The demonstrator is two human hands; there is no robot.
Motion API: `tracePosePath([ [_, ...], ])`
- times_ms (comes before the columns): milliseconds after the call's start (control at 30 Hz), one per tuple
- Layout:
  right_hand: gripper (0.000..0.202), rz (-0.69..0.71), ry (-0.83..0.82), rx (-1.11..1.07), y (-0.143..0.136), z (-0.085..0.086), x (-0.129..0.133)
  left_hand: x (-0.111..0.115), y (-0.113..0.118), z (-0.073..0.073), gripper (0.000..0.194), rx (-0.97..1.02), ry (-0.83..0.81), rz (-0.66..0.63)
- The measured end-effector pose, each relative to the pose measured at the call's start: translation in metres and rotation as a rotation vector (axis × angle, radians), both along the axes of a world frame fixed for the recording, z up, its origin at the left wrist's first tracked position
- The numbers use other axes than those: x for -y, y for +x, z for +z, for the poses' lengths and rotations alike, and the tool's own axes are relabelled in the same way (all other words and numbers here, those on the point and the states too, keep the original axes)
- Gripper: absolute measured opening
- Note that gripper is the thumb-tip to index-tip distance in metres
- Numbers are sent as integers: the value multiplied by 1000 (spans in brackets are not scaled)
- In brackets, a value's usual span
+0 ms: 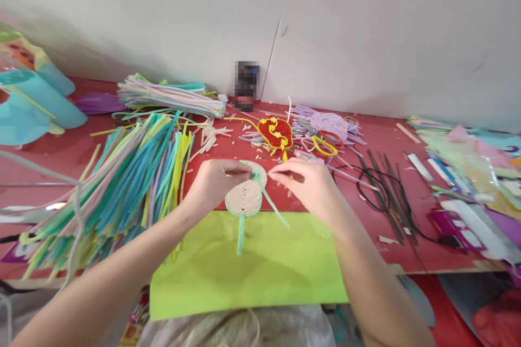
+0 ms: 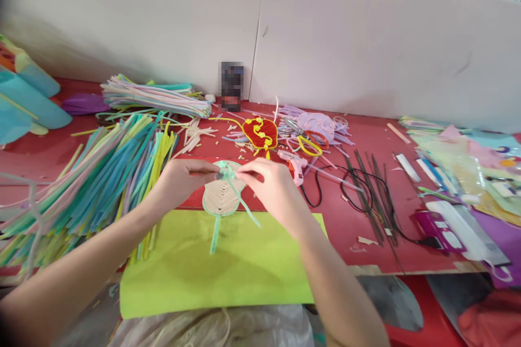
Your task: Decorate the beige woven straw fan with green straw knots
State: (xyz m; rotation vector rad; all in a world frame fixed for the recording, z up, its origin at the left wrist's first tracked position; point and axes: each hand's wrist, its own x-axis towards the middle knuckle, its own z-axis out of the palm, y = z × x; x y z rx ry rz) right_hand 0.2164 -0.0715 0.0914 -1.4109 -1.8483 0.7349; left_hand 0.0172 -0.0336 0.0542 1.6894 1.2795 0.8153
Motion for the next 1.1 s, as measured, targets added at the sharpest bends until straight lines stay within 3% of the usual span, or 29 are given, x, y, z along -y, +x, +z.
tracePosePath([
  [133,11,151,-135,100,7,11,-32,-13,-1,5,14,-10,-27,-136],
  [267,8,224,-344,9,7,6,-55,-23,1,5,13,41,-34,-251],
  [400,6,285,-442,34,6,3,-67,-29,4,2,18,0,-47,-294],
  [667,7,476,-473,179,1,8,-79,-41,8,6,23,-133,-45,-431],
  [867,5,530,-417,229,-4,8,-86,-48,12,18,16,-241,57,-484],
  [1100,7,527,-368,190,-1,0,-97,-66,12,19,17,-207,111,-567],
])
